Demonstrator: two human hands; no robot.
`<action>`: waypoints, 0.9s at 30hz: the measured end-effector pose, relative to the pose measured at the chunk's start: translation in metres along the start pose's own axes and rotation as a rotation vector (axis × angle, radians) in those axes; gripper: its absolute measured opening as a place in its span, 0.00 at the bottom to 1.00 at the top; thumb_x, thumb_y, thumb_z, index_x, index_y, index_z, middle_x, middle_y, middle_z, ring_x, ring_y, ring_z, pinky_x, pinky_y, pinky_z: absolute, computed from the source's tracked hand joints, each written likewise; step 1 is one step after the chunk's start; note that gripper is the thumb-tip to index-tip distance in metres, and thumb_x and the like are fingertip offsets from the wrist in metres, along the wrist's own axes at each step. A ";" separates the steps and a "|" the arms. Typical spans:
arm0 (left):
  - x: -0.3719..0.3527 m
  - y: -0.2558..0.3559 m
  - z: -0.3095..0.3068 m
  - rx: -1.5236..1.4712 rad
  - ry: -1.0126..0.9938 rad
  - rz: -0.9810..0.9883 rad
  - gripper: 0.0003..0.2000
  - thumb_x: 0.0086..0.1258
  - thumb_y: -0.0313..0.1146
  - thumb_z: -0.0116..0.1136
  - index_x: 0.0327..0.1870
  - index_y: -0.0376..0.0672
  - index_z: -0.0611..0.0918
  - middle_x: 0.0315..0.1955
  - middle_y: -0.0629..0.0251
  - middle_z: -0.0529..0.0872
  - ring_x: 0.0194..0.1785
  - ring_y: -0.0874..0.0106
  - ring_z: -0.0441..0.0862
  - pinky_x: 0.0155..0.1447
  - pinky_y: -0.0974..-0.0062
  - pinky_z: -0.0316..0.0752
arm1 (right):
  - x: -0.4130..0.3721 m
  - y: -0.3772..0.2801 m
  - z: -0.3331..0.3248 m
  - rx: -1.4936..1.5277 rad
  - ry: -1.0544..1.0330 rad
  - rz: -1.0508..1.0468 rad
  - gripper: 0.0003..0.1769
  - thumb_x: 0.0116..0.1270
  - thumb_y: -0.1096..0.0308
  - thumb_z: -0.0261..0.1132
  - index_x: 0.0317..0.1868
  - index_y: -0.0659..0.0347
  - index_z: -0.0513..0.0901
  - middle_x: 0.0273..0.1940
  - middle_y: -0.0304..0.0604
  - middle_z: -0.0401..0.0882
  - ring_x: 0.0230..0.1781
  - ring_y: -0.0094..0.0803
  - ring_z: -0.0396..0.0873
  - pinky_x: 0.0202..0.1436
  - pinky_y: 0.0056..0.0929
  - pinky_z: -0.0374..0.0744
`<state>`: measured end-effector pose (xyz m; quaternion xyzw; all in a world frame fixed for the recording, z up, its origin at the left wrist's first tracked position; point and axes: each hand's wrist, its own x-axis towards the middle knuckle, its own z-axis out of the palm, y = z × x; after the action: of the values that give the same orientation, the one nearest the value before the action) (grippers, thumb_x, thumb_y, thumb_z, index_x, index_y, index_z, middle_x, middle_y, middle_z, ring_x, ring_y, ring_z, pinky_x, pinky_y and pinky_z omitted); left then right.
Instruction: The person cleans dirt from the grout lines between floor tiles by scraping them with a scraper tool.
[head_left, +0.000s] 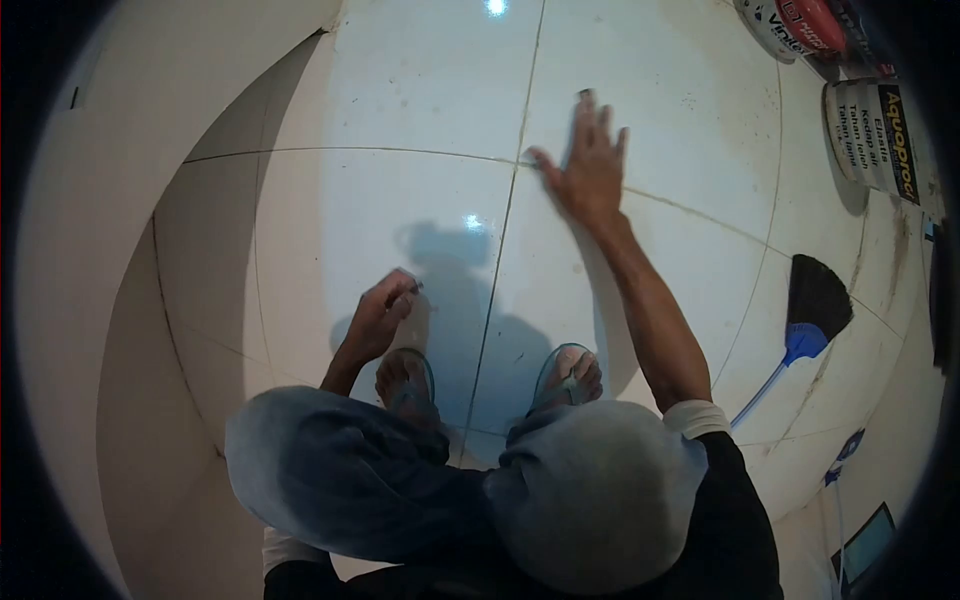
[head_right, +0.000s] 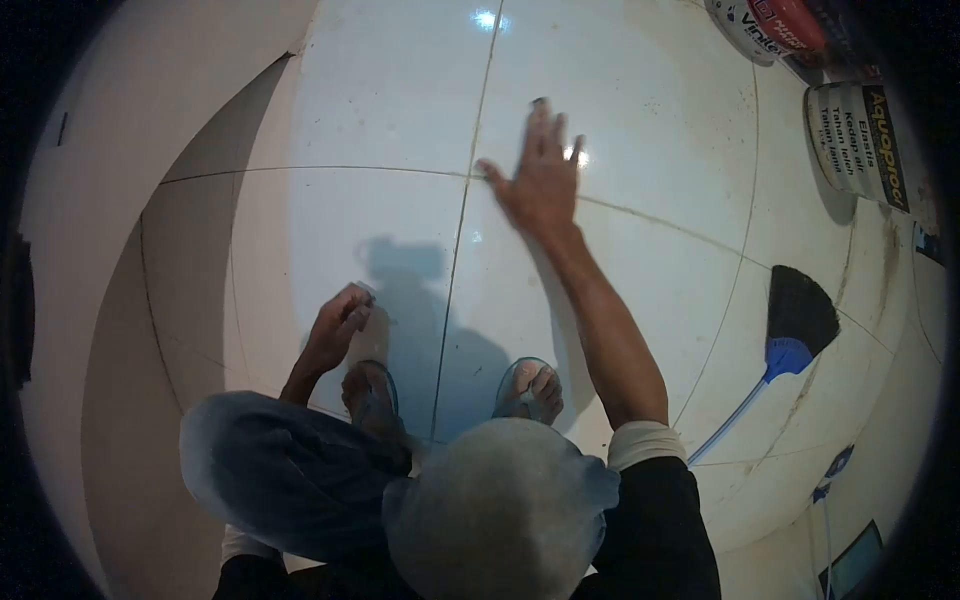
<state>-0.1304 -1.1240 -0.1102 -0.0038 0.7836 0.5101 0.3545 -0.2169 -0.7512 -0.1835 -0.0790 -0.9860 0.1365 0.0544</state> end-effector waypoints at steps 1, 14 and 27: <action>-0.009 0.000 0.001 -0.061 -0.068 -0.003 0.03 0.82 0.28 0.53 0.46 0.39 0.76 0.40 0.66 0.78 0.44 0.77 0.75 0.52 0.74 0.74 | -0.017 -0.016 0.003 0.000 -0.075 -0.113 0.63 0.72 0.27 0.61 0.86 0.72 0.51 0.88 0.54 0.48 0.88 0.55 0.51 0.89 0.63 0.48; -0.141 0.013 0.019 -0.130 -0.225 -0.313 0.05 0.81 0.26 0.56 0.51 0.39 0.78 0.46 0.64 0.83 0.51 0.75 0.80 0.58 0.74 0.74 | -0.092 0.029 0.006 0.348 0.074 0.344 0.60 0.73 0.40 0.70 0.88 0.65 0.46 0.89 0.58 0.46 0.90 0.55 0.43 0.88 0.65 0.43; -0.082 0.115 0.041 0.195 -0.464 0.036 0.06 0.74 0.18 0.56 0.47 0.36 0.81 0.41 0.60 0.83 0.47 0.64 0.83 0.55 0.69 0.75 | -0.170 0.261 -0.073 -0.218 0.118 0.574 0.59 0.76 0.31 0.61 0.88 0.63 0.47 0.88 0.58 0.50 0.89 0.56 0.49 0.86 0.69 0.47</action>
<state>-0.0890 -1.0653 0.0181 0.1616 0.7268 0.4256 0.5143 -0.0036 -0.5133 -0.2005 -0.3675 -0.9273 0.0352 0.0622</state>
